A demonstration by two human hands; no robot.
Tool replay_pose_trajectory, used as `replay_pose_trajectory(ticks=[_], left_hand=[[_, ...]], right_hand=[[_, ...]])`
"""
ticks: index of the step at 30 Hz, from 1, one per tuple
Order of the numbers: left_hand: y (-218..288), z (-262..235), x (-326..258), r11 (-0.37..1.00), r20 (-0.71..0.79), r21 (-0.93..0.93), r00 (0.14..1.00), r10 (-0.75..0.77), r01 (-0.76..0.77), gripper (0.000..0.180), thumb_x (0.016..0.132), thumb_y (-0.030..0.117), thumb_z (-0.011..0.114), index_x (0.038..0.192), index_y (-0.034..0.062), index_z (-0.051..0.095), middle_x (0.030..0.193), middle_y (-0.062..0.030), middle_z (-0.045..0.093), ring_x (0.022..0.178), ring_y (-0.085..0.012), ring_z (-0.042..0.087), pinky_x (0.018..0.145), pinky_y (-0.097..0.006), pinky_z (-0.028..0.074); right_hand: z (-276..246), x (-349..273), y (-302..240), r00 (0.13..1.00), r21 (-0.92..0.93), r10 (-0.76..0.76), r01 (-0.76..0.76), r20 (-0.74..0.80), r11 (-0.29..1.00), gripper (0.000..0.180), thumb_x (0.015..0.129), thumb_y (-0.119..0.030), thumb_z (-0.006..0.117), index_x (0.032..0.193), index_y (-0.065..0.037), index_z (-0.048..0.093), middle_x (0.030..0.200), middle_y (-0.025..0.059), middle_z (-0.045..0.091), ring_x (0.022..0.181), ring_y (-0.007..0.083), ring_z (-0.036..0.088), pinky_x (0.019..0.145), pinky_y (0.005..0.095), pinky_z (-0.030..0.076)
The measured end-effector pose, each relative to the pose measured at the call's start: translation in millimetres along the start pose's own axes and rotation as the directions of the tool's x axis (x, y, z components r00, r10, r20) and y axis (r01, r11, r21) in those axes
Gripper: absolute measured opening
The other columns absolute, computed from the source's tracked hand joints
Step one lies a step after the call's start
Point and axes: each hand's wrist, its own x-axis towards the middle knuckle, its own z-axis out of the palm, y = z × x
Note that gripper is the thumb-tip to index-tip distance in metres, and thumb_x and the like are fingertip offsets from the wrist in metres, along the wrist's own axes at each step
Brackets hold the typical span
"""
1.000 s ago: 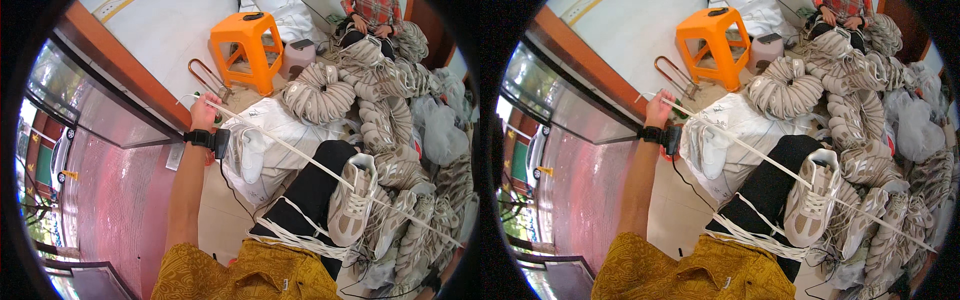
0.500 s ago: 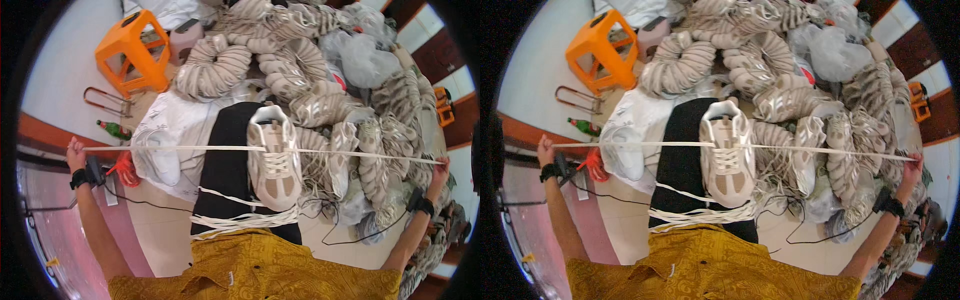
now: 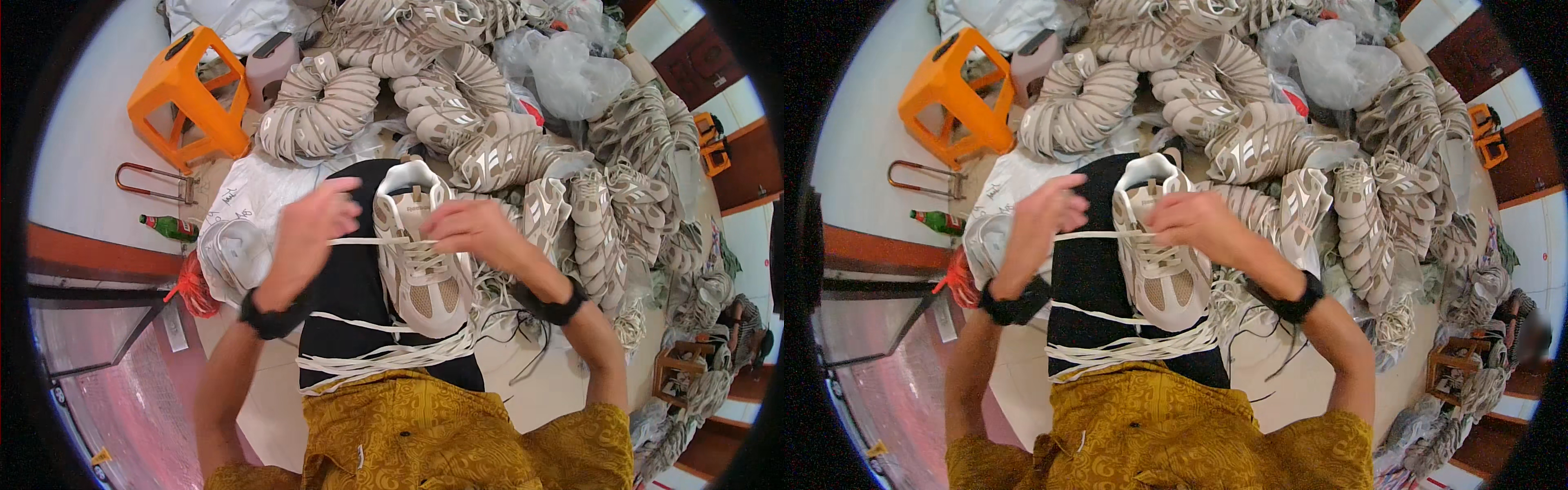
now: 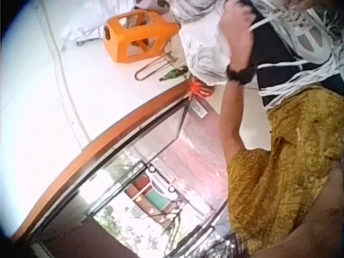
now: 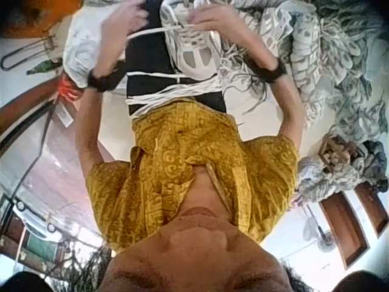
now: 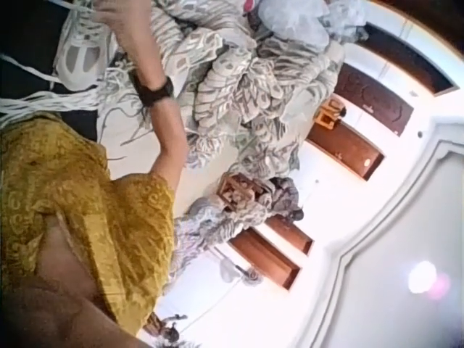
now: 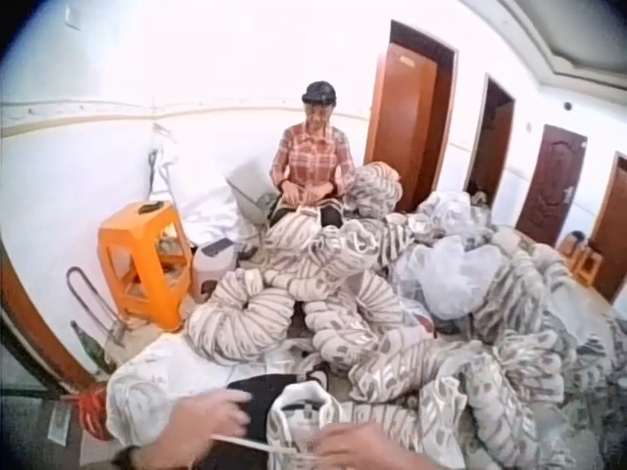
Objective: Lacing a white and beige sneaker while sitting on the floor among many other sneakers.
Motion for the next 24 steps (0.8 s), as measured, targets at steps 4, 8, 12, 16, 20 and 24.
replay_pose_trajectory(ticks=[4, 8, 12, 16, 20, 24], left_hand=[[2.9, 57.6, 30.6, 0.615, 0.233, 0.644, 0.882, 0.409, -0.455, 0.019, 0.077, 0.009, 0.049, 0.093, 0.003, 0.058, 0.09, -0.0116, 0.061, 0.083, -0.0271, 0.058, 0.07, -0.032, 0.047], [-7.8, 80.8, 34.6, 0.51, 0.337, 0.743, 0.901, 0.273, -0.432, 0.018, 0.073, 0.005, 0.052, 0.088, 0.0055, 0.06, 0.072, -0.0113, 0.058, 0.07, -0.0263, 0.056, 0.066, -0.034, 0.045], [-21.0, 78.0, 28.0, 0.44, 0.288, 0.744, 0.836, 0.467, -0.502, 0.019, 0.07, 0.003, 0.053, 0.087, 0.0053, 0.06, 0.063, -0.01, 0.053, 0.065, -0.0246, 0.055, 0.065, -0.034, 0.045], [-25.3, 76.8, 24.5, 0.405, 0.281, 0.756, 0.814, 0.509, -0.514, 0.017, 0.068, 0.001, 0.054, 0.085, 0.004, 0.058, 0.063, -0.0098, 0.053, 0.064, -0.0244, 0.055, 0.067, -0.034, 0.045], [-24.1, 79.3, 21.0, 0.373, 0.319, 0.76, 0.805, 0.501, -0.533, 0.015, 0.065, 0.001, 0.054, 0.08, 0.0032, 0.056, 0.066, -0.0092, 0.053, 0.067, -0.0245, 0.055, 0.071, -0.036, 0.045], [-23.2, 79.6, 18.3, 0.348, 0.336, 0.764, 0.795, 0.505, -0.544, 0.015, 0.063, 0.001, 0.054, 0.078, 0.0031, 0.055, 0.068, -0.0095, 0.052, 0.069, -0.0257, 0.053, 0.072, -0.037, 0.043]], right_hand=[[16.8, 18.5, 19.1, 0.986, -0.439, -0.015, 0.089, 0.168, 0.894, 0.011, 0.068, -0.018, 0.058, 0.066, -0.007, 0.059, 0.073, 0.0036, 0.058, 0.072, 0.0217, 0.056, 0.063, 0.0338, 0.046], [8.3, -0.5, 41.4, 0.982, -0.503, -0.1, 0.167, 0.159, 0.848, 0.008, 0.068, -0.017, 0.058, 0.067, -0.01, 0.061, 0.07, 0.002, 0.056, 0.071, 0.0209, 0.055, 0.06, 0.0338, 0.045], [14.2, -18.4, 51.7, 0.996, -0.45, -0.086, 0.071, -0.014, 0.89, 0.006, 0.066, -0.017, 0.059, 0.066, -0.011, 0.061, 0.064, 0.0028, 0.055, 0.065, 0.0209, 0.055, 0.056, 0.0327, 0.045], [22.2, -18.2, 52.1, 0.986, -0.39, -0.074, 0.011, -0.148, 0.921, 0.008, 0.064, -0.016, 0.062, 0.066, -0.009, 0.06, 0.061, 0.0042, 0.054, 0.061, 0.021, 0.054, 0.052, 0.0328, 0.045], [28.4, -17.6, 44.1, 0.998, -0.637, 0.002, -0.037, -0.056, 0.77, 0.007, 0.063, -0.014, 0.062, 0.063, -0.008, 0.057, 0.062, 0.0035, 0.054, 0.064, 0.0206, 0.055, 0.051, 0.0332, 0.045], [31.6, -16.8, 38.0, 0.997, -0.666, 0.016, -0.066, -0.081, 0.743, 0.005, 0.063, -0.011, 0.058, 0.061, -0.008, 0.054, 0.063, 0.0035, 0.054, 0.066, 0.0214, 0.055, 0.049, 0.0336, 0.046]])
